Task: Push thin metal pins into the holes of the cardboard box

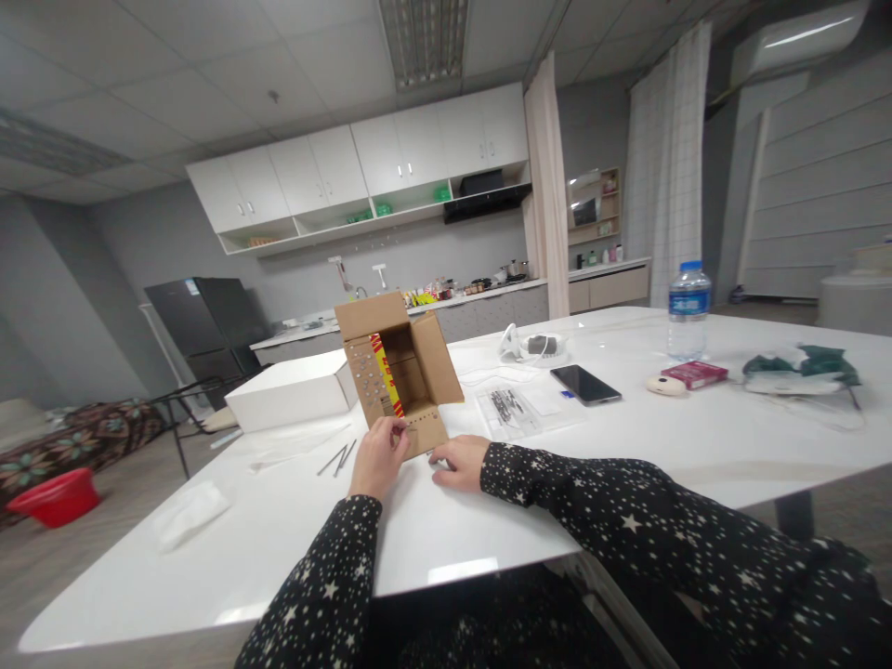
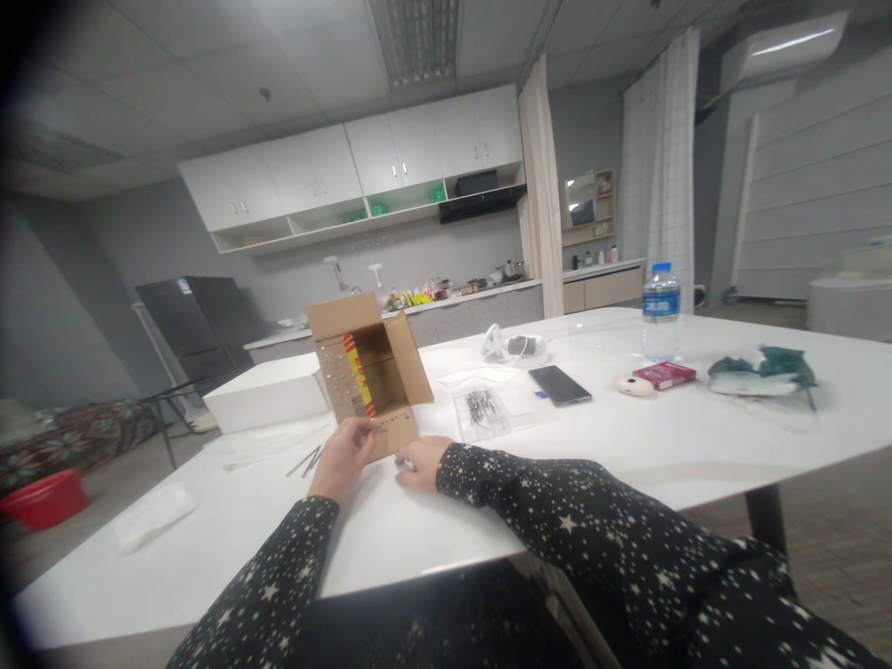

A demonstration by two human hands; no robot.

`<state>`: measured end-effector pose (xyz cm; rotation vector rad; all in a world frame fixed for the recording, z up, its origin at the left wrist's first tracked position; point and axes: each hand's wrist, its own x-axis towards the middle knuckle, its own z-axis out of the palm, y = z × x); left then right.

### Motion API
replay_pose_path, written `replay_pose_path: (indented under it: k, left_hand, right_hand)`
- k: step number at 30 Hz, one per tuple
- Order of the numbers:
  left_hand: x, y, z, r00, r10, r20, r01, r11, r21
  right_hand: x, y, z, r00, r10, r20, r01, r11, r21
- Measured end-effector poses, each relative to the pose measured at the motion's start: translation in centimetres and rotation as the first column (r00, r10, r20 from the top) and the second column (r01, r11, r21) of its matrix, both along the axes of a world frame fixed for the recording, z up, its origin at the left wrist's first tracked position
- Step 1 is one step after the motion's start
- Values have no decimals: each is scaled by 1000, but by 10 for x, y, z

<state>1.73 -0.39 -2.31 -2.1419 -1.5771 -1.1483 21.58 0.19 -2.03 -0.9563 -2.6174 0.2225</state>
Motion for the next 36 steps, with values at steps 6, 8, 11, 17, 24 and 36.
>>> replay_pose_path:
  k: [6,8,11,17,24,36]
  left_hand:
    - [-3,4,-1,998,57,-6,-57,998,20]
    - [-4,5,-1,997,82,-4,-82,996,23]
    - [-4,6,-1,993,119,-18,-118,993,30]
    - [-3,5,1,986,165,-34,-163,985,50]
    - [0,5,3,984,175,-45,-173,984,43]
    - [5,0,6,969,238,-61,-235,971,53]
  right_hand:
    - [0,1,-2,1000,-5,1,5,1000,15]
    - [0,2,-2,1000,-5,2,5,1000,16]
    - [0,2,-2,1000,-3,2,3,1000,12]
    - [1,0,0,1000,-14,15,14,1000,3]
    - [0,-2,2,1000,-21,21,21,1000,-7]
    - [-2,0,0,999,-32,26,33,999,-14]
